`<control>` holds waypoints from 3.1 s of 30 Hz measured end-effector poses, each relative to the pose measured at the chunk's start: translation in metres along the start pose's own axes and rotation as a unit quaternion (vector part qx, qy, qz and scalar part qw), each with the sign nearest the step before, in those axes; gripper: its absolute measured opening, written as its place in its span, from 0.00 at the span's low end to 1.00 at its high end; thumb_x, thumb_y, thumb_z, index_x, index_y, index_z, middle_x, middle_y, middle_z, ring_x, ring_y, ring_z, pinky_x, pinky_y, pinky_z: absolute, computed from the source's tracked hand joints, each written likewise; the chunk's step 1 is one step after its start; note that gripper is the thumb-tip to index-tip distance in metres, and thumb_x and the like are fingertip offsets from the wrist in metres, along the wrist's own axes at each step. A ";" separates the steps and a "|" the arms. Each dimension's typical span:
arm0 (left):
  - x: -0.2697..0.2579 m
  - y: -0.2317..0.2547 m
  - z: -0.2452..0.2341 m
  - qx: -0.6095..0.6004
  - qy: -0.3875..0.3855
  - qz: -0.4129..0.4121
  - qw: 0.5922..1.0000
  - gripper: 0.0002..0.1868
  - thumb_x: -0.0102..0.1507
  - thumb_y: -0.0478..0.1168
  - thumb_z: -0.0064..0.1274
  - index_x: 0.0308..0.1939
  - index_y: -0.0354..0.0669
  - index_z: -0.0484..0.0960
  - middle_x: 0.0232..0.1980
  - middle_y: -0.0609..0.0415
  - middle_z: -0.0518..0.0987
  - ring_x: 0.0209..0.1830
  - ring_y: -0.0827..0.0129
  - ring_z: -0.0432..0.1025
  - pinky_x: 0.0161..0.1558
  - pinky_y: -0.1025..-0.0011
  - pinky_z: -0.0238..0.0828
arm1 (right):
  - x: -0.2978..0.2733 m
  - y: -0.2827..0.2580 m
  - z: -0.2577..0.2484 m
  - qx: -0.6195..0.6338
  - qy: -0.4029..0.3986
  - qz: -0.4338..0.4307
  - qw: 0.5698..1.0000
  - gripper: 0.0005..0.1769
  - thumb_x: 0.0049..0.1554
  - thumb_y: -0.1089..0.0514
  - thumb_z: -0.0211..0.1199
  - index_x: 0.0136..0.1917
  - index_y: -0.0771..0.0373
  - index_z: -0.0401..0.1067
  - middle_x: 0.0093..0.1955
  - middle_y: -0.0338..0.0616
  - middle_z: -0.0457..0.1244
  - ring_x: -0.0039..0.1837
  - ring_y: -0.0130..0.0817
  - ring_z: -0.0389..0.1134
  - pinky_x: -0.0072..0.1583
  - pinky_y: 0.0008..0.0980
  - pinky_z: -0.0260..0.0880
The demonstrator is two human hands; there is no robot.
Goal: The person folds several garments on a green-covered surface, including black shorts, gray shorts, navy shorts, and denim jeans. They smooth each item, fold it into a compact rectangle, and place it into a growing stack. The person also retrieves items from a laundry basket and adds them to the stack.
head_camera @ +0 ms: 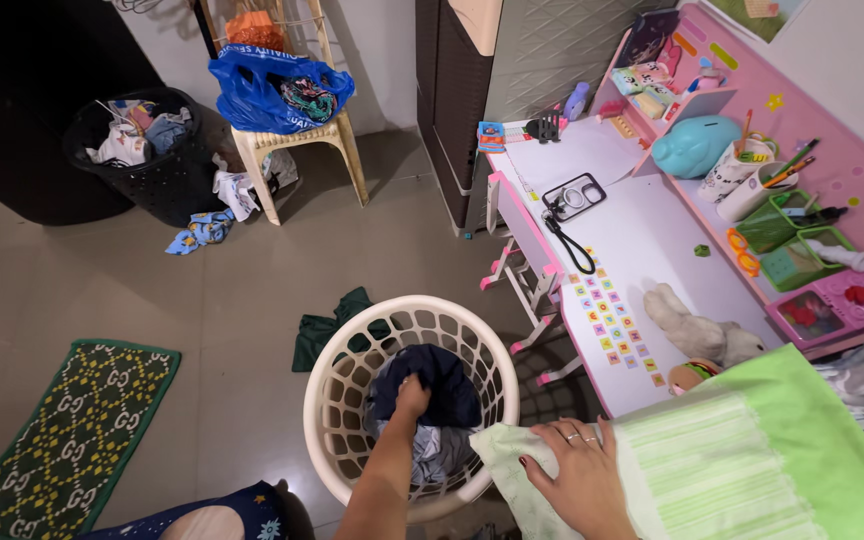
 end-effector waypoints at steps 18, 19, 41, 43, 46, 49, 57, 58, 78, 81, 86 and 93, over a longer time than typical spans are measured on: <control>-0.024 0.014 -0.072 -0.173 0.160 0.096 0.967 0.11 0.61 0.53 0.60 0.46 0.67 0.91 0.70 0.53 0.74 0.76 0.58 0.60 0.73 0.64 0.59 | -0.010 0.000 0.000 0.017 0.073 -0.041 0.996 0.22 0.48 0.44 0.68 0.55 0.51 0.77 0.55 0.36 0.69 0.63 0.37 0.63 0.74 0.55 0.43; -0.023 0.010 -0.065 -0.150 0.142 0.050 0.977 0.10 0.60 0.56 0.60 0.42 0.69 0.92 0.72 0.54 0.73 0.80 0.57 0.55 0.75 0.60 0.56 | -0.009 0.000 -0.001 0.016 0.077 -0.043 0.996 0.22 0.48 0.44 0.68 0.55 0.51 0.77 0.54 0.36 0.69 0.63 0.38 0.63 0.73 0.55 0.43; -0.227 0.228 -0.146 -0.458 -0.240 0.505 0.691 0.10 0.68 0.34 0.51 0.49 0.35 0.86 0.49 0.54 0.85 0.49 0.74 0.77 0.54 0.75 0.73 | 0.028 0.044 0.039 0.308 0.080 0.014 0.948 0.48 0.46 0.47 0.72 0.76 0.58 0.59 0.62 0.44 0.66 0.65 0.41 0.66 0.70 0.46 0.54; -0.269 0.261 -0.176 -0.422 -0.242 0.576 0.657 0.12 0.69 0.36 0.50 0.52 0.36 0.84 0.55 0.52 0.85 0.55 0.72 0.78 0.60 0.73 0.73 | 0.054 0.056 0.050 0.316 0.114 0.001 0.942 0.43 0.49 0.50 0.69 0.75 0.61 0.60 0.64 0.46 0.64 0.67 0.42 0.65 0.71 0.44 0.56; -0.291 0.303 -0.209 -0.395 -0.179 0.599 0.673 0.15 0.69 0.36 0.51 0.58 0.36 0.82 0.60 0.50 0.82 0.61 0.70 0.76 0.66 0.72 0.70 | 0.075 0.091 0.012 0.255 0.248 -0.019 0.934 0.36 0.55 0.55 0.65 0.74 0.65 0.61 0.69 0.50 0.63 0.70 0.44 0.64 0.71 0.42 0.58; -0.299 0.328 -0.221 -0.435 -0.180 0.557 0.684 0.19 0.70 0.36 0.49 0.64 0.36 0.79 0.62 0.48 0.82 0.62 0.67 0.74 0.66 0.71 0.67 | 0.032 0.141 -0.098 0.240 0.492 -0.052 0.836 0.36 0.58 0.61 0.65 0.75 0.73 0.58 0.72 0.55 0.59 0.72 0.48 0.61 0.73 0.42 0.57; -0.315 0.363 -0.156 -0.225 -0.205 0.647 0.699 0.26 0.62 0.32 0.55 0.65 0.46 0.78 0.77 0.42 0.65 0.77 0.58 0.60 0.73 0.62 0.57 | -0.152 0.177 -0.301 -0.123 0.616 0.071 0.775 0.17 0.55 0.72 0.59 0.57 0.62 0.73 0.54 0.49 0.64 0.59 0.47 0.67 0.60 0.39 0.67; -0.304 0.362 -0.149 -0.237 -0.200 0.633 0.709 0.25 0.62 0.31 0.55 0.65 0.47 0.78 0.75 0.44 0.68 0.77 0.58 0.61 0.73 0.62 0.57 | -0.156 0.176 -0.299 -0.169 0.577 0.101 0.792 0.20 0.53 0.73 0.56 0.57 0.61 0.73 0.55 0.49 0.65 0.59 0.48 0.67 0.60 0.39 0.68; -0.074 -0.067 0.026 0.291 -0.308 0.078 0.903 0.21 0.60 0.53 0.60 0.50 0.44 0.83 0.53 0.46 0.82 0.54 0.52 0.77 0.54 0.57 0.73 | 0.034 -0.081 0.037 -0.106 -0.090 -0.119 0.983 0.40 0.49 0.40 0.71 0.72 0.47 0.64 0.70 0.41 0.59 0.73 0.40 0.56 0.73 0.55 0.49; -0.092 -0.078 0.051 0.323 -0.373 0.076 0.867 0.24 0.58 0.54 0.62 0.52 0.44 0.82 0.55 0.46 0.81 0.57 0.52 0.76 0.56 0.57 0.72 | 0.039 -0.078 0.062 -0.099 -0.120 -0.120 0.981 0.37 0.50 0.42 0.70 0.71 0.46 0.65 0.70 0.39 0.60 0.73 0.39 0.56 0.73 0.55 0.48; -0.097 -0.067 0.063 0.341 -0.365 0.089 0.862 0.30 0.56 0.55 0.66 0.56 0.44 0.81 0.60 0.46 0.79 0.60 0.52 0.74 0.59 0.57 0.70 | 0.041 -0.073 0.069 -0.089 -0.142 -0.120 0.978 0.35 0.52 0.43 0.69 0.71 0.47 0.65 0.66 0.39 0.62 0.70 0.38 0.59 0.73 0.55 0.48; -0.070 -0.064 0.040 0.261 -0.243 0.053 0.933 0.28 0.49 0.50 0.71 0.51 0.44 0.85 0.56 0.46 0.81 0.58 0.56 0.77 0.55 0.61 0.74 | 0.042 -0.075 0.069 -0.061 -0.107 -0.151 0.981 0.29 0.53 0.45 0.68 0.66 0.48 0.68 0.59 0.40 0.65 0.66 0.39 0.64 0.71 0.50 0.51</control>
Point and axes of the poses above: each hand's wrist, its own x-axis towards the middle knuckle, its own z-axis out of the palm, y = z × x, the point moved 6 cm from there along x, towards the middle knuckle
